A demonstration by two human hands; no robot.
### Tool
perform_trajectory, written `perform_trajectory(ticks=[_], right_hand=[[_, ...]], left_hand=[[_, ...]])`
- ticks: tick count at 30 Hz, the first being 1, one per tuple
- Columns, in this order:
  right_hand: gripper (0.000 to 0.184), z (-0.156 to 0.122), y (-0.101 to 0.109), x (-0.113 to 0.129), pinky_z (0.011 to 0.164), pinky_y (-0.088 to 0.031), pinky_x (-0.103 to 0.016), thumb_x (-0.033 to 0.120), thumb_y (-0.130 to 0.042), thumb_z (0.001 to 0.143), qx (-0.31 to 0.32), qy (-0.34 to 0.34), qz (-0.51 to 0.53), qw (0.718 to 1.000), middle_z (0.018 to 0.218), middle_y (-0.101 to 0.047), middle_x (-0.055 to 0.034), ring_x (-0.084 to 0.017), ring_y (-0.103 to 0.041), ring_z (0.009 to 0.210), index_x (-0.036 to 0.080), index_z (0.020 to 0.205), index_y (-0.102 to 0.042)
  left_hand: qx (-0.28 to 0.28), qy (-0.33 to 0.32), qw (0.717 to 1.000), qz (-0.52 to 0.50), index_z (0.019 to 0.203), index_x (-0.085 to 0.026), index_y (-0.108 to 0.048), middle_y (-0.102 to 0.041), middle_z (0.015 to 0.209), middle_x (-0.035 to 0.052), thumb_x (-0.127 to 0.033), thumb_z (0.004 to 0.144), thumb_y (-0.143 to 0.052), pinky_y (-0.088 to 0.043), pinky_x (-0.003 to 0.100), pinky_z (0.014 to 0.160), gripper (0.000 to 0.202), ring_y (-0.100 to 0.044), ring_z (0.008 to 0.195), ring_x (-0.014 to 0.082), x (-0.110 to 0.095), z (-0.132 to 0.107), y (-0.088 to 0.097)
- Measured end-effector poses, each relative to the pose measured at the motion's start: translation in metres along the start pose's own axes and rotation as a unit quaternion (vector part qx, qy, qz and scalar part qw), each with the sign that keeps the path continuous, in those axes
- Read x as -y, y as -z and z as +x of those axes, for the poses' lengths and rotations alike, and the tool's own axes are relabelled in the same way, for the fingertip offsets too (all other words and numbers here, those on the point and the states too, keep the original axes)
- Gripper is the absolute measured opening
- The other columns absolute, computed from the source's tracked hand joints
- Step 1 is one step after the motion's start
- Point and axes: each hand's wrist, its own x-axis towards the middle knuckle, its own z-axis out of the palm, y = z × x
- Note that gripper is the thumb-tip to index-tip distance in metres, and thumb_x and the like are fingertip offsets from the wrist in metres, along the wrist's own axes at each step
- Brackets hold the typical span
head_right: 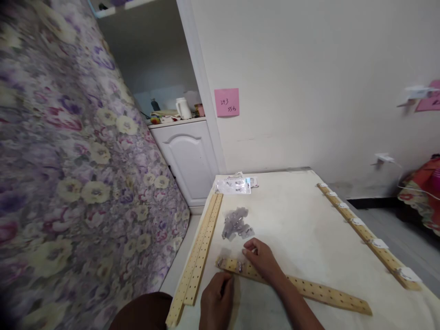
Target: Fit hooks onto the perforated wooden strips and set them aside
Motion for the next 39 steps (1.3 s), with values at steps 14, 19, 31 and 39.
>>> perform_trajectory(ticks=[14, 19, 31, 39], right_hand=[[0.022, -0.067, 0.040, 0.006, 0.076, -0.041, -0.027, 0.016, -0.058, 0.062, 0.001, 0.021, -0.220, 0.975, 0.090, -0.060, -0.0013, -0.019, -0.056, 0.087, 0.024, 0.083, -0.059], [0.020, -0.059, 0.026, 0.014, 0.074, -0.041, -0.027, 0.018, -0.058, 0.063, -0.012, -0.006, -0.221, 0.975, 0.091, -0.061, -0.0017, -0.021, -0.056, 0.089, 0.025, 0.082, -0.058], [0.022, -0.046, 0.006, 0.010, 0.073, -0.041, -0.028, 0.022, -0.063, 0.062, -0.023, -0.015, -0.199, 0.980, 0.089, -0.062, -0.0014, -0.021, -0.057, 0.086, 0.024, 0.083, -0.058], [0.016, 0.015, 0.017, 0.009, 0.068, -0.044, -0.029, 0.025, -0.046, 0.081, -0.121, 0.050, -0.154, 0.979, 0.077, -0.061, -0.0025, -0.019, -0.058, 0.072, 0.021, 0.084, -0.062]], left_hand=[[0.003, 0.022, 0.998, -0.050, 0.078, -0.020, -0.062, -0.067, 0.073, 0.0021, -0.032, 0.088, -0.047, -0.045, 0.023, 0.061, 0.022, -0.062, 0.071, 0.0176, -0.001, 0.001, 0.004], [-0.004, 0.010, 0.998, -0.054, 0.079, -0.021, -0.064, -0.068, 0.075, 0.0019, -0.031, 0.087, -0.047, -0.045, 0.022, 0.062, 0.021, -0.063, 0.071, 0.0171, 0.003, 0.001, 0.002], [0.029, 0.010, 0.999, -0.036, 0.080, -0.021, -0.064, -0.068, 0.076, 0.0024, -0.032, 0.087, -0.046, -0.045, 0.025, 0.063, 0.022, -0.063, 0.073, 0.0185, 0.018, 0.004, -0.003], [0.000, 0.031, 0.999, -0.013, 0.077, -0.022, -0.063, -0.065, 0.070, 0.0004, -0.029, 0.083, -0.045, -0.042, 0.025, 0.062, 0.020, -0.061, 0.067, 0.0173, 0.028, 0.003, -0.017]])
